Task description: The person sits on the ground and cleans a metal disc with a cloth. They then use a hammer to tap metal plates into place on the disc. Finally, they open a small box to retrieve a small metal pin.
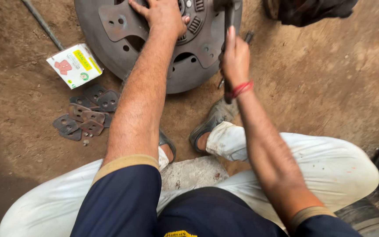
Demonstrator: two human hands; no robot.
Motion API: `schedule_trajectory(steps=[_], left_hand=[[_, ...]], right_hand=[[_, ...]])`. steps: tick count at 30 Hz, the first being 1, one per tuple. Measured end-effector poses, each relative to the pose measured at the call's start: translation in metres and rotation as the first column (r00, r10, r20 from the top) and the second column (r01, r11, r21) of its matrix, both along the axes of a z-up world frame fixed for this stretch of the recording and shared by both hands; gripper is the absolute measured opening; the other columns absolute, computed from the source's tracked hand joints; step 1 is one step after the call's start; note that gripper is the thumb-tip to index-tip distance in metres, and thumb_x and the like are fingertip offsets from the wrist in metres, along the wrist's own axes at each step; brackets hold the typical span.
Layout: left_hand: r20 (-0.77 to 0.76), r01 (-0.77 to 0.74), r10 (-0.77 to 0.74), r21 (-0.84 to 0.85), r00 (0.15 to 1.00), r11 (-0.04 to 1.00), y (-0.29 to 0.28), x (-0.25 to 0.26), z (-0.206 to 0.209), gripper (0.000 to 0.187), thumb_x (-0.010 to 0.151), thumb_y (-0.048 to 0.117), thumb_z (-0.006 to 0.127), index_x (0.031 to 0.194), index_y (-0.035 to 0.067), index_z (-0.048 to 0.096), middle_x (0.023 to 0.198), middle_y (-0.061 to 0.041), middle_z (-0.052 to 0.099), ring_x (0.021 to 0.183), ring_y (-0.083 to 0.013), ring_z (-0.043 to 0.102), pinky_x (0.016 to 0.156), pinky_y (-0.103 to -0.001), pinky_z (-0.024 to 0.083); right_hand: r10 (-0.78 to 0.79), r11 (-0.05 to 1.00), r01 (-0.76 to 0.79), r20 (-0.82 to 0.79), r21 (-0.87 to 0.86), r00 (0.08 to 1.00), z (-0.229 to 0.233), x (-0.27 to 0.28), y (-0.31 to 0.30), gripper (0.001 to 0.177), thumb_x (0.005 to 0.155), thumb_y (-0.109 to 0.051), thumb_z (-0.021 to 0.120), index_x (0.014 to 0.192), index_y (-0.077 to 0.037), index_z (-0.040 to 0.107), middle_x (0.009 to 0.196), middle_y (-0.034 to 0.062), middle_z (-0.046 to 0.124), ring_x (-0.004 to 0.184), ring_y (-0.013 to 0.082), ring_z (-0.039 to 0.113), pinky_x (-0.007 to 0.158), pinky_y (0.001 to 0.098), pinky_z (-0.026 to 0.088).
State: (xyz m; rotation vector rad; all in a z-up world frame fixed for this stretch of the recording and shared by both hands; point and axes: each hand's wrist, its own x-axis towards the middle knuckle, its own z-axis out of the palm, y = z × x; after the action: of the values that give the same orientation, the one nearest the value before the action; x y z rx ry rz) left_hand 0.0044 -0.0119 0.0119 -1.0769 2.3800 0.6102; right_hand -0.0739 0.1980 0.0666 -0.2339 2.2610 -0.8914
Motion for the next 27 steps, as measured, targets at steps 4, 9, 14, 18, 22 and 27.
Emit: schedule_trajectory(steps=[4, 9, 14, 18, 22, 27], left_hand=[[-0.003, -0.038, 0.039, 0.157, 0.999, 0.987, 0.006, 0.008, -0.006, 0.073, 0.097, 0.053, 0.073, 0.155, 0.017, 0.048, 0.156, -0.012, 0.050, 0.151, -0.0396, 0.034, 0.118, -0.087, 0.013], [-0.132, -0.057, 0.051, -0.042, 0.990, 0.998, 0.021, 0.016, -0.011, 0.094, 0.082, 0.060, 0.079, 0.156, 0.024, 0.032, 0.157, -0.023, 0.031, 0.146, -0.0521, 0.018, 0.108, -0.087, 0.014], [-0.102, -0.075, 0.073, -0.016, 0.992, 0.997, 0.012, 0.012, -0.019, 0.102, 0.086, 0.059, 0.079, 0.164, 0.030, 0.020, 0.166, -0.022, 0.016, 0.152, -0.0526, 0.009, 0.113, -0.087, 0.015], [-0.146, -0.097, 0.086, -0.067, 0.985, 0.993, 0.018, 0.015, -0.028, 0.112, 0.082, 0.061, 0.081, 0.165, 0.034, 0.010, 0.167, -0.024, 0.001, 0.151, -0.0551, -0.001, 0.111, -0.088, 0.015], [-0.071, -0.088, 0.090, 0.028, 0.993, 0.996, 0.016, 0.013, -0.024, 0.114, 0.082, 0.063, 0.080, 0.166, 0.036, 0.008, 0.170, -0.021, -0.002, 0.154, -0.0521, -0.004, 0.114, -0.088, 0.013], [-0.063, -0.103, 0.105, 0.037, 0.992, 0.994, 0.009, 0.017, -0.016, 0.111, 0.086, 0.063, 0.080, 0.168, 0.035, 0.011, 0.172, -0.020, 0.004, 0.156, -0.0526, -0.001, 0.117, -0.087, 0.013]], right_hand=[[-0.001, 0.993, -0.009, -0.083, -0.117, 0.997, -0.003, 0.041, 0.014, 0.061, 0.111, -0.052, 0.041, 0.077, -0.003, 0.053, 0.062, 0.0041, 0.050, 0.052, 0.0140, 0.052, 0.048, 0.0307, 0.044], [-0.133, 0.991, 0.133, 0.100, 0.001, 0.986, -0.007, 0.008, -0.003, 0.058, 0.108, -0.051, 0.039, 0.075, -0.005, 0.048, 0.057, 0.0022, 0.049, 0.047, 0.0161, 0.052, 0.043, 0.0346, 0.043], [0.138, 0.980, -0.152, -0.114, -0.125, 0.984, -0.034, -0.048, -0.041, 0.064, 0.113, -0.052, 0.039, 0.077, -0.002, 0.055, 0.060, 0.0058, 0.052, 0.049, 0.0176, 0.053, 0.047, 0.0369, 0.043], [0.267, 0.884, -0.427, -0.546, -0.188, 0.794, -0.047, -0.048, -0.046, 0.068, 0.121, -0.054, 0.036, 0.088, -0.001, 0.063, 0.066, 0.0082, 0.056, 0.055, 0.0188, 0.058, 0.051, 0.0362, 0.045], [0.187, 0.978, -0.191, -0.058, -0.088, 0.981, -0.026, -0.059, -0.054, 0.065, 0.111, -0.052, 0.037, 0.073, -0.004, 0.055, 0.056, 0.0057, 0.054, 0.043, 0.0172, 0.057, 0.041, 0.0349, 0.046], [0.155, 0.970, -0.212, -0.367, -0.121, 0.917, -0.028, -0.020, -0.013, 0.066, 0.114, -0.051, 0.029, 0.074, -0.003, 0.053, 0.056, 0.0060, 0.047, 0.043, 0.0192, 0.046, 0.045, 0.0386, 0.040]])
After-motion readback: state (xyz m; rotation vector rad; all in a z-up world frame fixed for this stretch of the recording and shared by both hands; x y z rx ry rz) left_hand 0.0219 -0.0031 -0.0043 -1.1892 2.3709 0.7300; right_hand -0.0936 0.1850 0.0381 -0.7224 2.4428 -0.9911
